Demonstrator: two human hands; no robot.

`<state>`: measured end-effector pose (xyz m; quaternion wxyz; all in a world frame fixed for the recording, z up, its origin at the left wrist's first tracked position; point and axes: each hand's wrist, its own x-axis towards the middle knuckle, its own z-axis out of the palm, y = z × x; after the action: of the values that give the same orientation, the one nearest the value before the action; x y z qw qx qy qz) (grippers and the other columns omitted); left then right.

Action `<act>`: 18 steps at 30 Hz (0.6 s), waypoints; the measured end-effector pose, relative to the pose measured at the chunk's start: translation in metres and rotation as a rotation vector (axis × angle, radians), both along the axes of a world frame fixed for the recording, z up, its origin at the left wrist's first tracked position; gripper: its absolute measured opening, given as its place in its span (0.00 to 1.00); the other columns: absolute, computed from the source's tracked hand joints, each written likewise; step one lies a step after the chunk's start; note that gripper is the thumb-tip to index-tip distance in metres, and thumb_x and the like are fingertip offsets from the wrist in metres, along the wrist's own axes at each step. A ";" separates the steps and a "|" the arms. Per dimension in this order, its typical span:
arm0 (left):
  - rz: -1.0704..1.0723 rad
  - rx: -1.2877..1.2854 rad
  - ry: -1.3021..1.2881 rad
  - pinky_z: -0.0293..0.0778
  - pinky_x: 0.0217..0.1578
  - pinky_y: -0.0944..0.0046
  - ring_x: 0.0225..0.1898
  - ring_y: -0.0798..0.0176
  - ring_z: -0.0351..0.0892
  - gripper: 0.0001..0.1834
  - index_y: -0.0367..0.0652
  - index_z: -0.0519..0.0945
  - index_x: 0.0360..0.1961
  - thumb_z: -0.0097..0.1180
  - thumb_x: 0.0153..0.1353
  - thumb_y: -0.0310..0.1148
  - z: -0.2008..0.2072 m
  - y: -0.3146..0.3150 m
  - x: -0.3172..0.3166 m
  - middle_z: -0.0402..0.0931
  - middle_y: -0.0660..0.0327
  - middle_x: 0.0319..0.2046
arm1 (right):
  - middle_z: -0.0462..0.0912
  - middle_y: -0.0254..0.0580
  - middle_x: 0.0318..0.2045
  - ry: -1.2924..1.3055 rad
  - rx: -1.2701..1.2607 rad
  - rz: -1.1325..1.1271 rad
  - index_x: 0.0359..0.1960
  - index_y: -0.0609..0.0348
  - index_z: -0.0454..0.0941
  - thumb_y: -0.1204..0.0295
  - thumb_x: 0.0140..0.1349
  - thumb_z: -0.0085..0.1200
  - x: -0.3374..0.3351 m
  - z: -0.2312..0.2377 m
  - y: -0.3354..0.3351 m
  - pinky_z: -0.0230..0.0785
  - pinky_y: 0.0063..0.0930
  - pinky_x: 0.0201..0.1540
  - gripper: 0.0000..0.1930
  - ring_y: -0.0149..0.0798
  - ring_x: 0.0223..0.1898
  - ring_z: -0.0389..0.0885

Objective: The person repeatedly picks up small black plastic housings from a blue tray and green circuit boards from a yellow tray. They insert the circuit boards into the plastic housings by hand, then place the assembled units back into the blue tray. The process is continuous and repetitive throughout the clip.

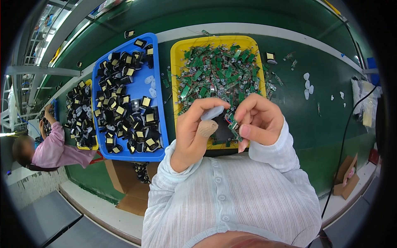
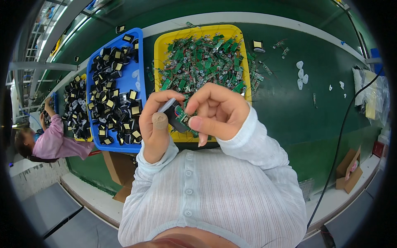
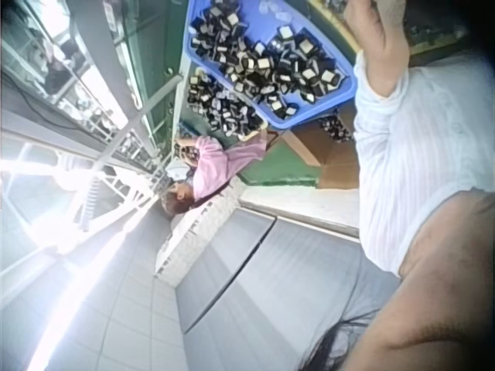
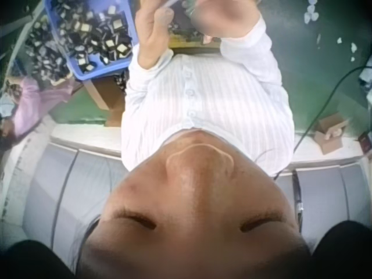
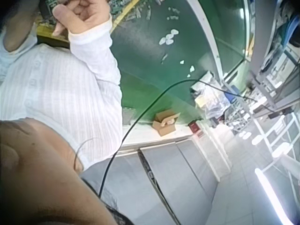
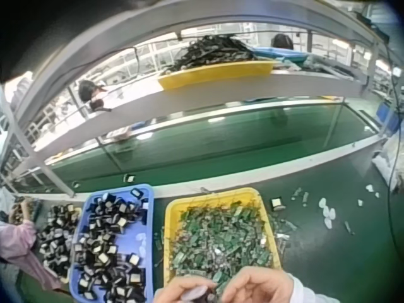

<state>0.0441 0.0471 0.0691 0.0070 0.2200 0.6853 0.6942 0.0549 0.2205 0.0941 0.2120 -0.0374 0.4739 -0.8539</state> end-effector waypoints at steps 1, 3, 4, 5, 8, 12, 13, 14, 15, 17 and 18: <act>0.005 0.018 -0.018 0.66 0.40 0.70 0.37 0.67 0.72 0.23 0.31 0.70 0.42 0.40 0.62 0.44 -0.001 0.000 0.000 0.73 0.55 0.37 | 0.71 0.33 0.20 -0.003 -0.018 0.011 0.34 0.65 0.69 0.80 0.54 0.53 0.000 -0.002 -0.001 0.70 0.17 0.24 0.08 0.25 0.19 0.73; 0.015 0.055 -0.053 0.66 0.41 0.70 0.38 0.66 0.72 0.22 0.31 0.70 0.42 0.41 0.62 0.44 -0.002 0.001 0.000 0.73 0.55 0.38 | 0.72 0.34 0.20 0.016 -0.007 0.005 0.34 0.65 0.69 0.80 0.53 0.53 -0.001 -0.003 -0.001 0.71 0.18 0.24 0.08 0.24 0.20 0.74; 0.010 0.084 -0.069 0.65 0.41 0.70 0.38 0.67 0.71 0.22 0.32 0.70 0.42 0.41 0.62 0.44 -0.003 0.001 0.000 0.73 0.56 0.38 | 0.72 0.34 0.21 0.017 -0.007 -0.004 0.34 0.65 0.69 0.80 0.53 0.53 -0.002 -0.003 0.000 0.72 0.18 0.24 0.08 0.24 0.20 0.74; 0.005 0.113 -0.085 0.65 0.41 0.70 0.38 0.67 0.71 0.22 0.32 0.70 0.42 0.42 0.62 0.44 -0.004 0.001 0.000 0.73 0.56 0.38 | 0.72 0.34 0.21 0.017 -0.006 -0.013 0.34 0.65 0.69 0.80 0.53 0.53 -0.002 -0.003 0.000 0.72 0.18 0.24 0.08 0.24 0.20 0.74; -0.001 0.165 -0.110 0.64 0.41 0.71 0.38 0.68 0.70 0.22 0.32 0.69 0.43 0.43 0.62 0.43 -0.004 0.003 0.000 0.72 0.57 0.38 | 0.72 0.35 0.21 -0.010 -0.024 -0.048 0.34 0.65 0.68 0.80 0.53 0.53 -0.001 -0.003 -0.001 0.72 0.19 0.24 0.08 0.24 0.20 0.74; 0.041 0.141 -0.077 0.64 0.40 0.72 0.38 0.70 0.69 0.21 0.32 0.69 0.43 0.45 0.61 0.42 -0.004 0.004 0.001 0.71 0.58 0.38 | 0.72 0.35 0.21 0.011 -0.010 -0.056 0.34 0.65 0.68 0.80 0.53 0.53 0.000 -0.005 -0.007 0.73 0.19 0.24 0.08 0.25 0.20 0.74; 0.054 0.133 -0.068 0.64 0.40 0.72 0.37 0.70 0.68 0.20 0.32 0.69 0.43 0.46 0.61 0.41 -0.004 0.005 0.002 0.71 0.58 0.38 | 0.72 0.35 0.21 0.022 0.007 -0.064 0.34 0.65 0.68 0.80 0.53 0.53 0.000 -0.004 -0.007 0.73 0.20 0.24 0.08 0.25 0.20 0.74; 0.054 0.144 -0.074 0.64 0.40 0.72 0.37 0.70 0.68 0.21 0.32 0.69 0.43 0.45 0.61 0.42 -0.004 0.005 0.002 0.71 0.58 0.38 | 0.72 0.35 0.21 0.034 0.024 -0.070 0.34 0.65 0.68 0.80 0.53 0.53 -0.001 -0.004 -0.007 0.73 0.20 0.24 0.08 0.25 0.20 0.74; 0.054 0.156 -0.080 0.64 0.40 0.72 0.37 0.70 0.68 0.21 0.32 0.69 0.43 0.45 0.61 0.42 -0.002 0.005 0.002 0.71 0.58 0.38 | 0.72 0.35 0.21 0.031 0.019 -0.086 0.33 0.65 0.68 0.80 0.53 0.53 -0.001 -0.003 -0.007 0.73 0.20 0.24 0.08 0.25 0.19 0.74; 0.049 0.162 -0.081 0.64 0.40 0.72 0.37 0.70 0.69 0.21 0.32 0.69 0.43 0.45 0.61 0.43 -0.002 0.004 0.001 0.71 0.58 0.38 | 0.72 0.34 0.21 0.024 0.010 -0.117 0.33 0.65 0.68 0.79 0.54 0.53 -0.002 -0.003 -0.006 0.73 0.20 0.24 0.07 0.24 0.19 0.73; 0.043 0.157 -0.077 0.64 0.40 0.72 0.37 0.70 0.69 0.22 0.32 0.69 0.43 0.45 0.62 0.43 -0.002 0.004 0.000 0.71 0.58 0.38 | 0.72 0.34 0.21 0.014 0.009 -0.120 0.33 0.65 0.68 0.79 0.54 0.53 -0.002 -0.004 -0.006 0.73 0.20 0.24 0.07 0.24 0.19 0.73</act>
<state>0.0443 0.0507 0.0669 0.0012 0.1784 0.6325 0.7537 0.0527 0.2144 0.0904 0.1574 -0.0140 0.4806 -0.8626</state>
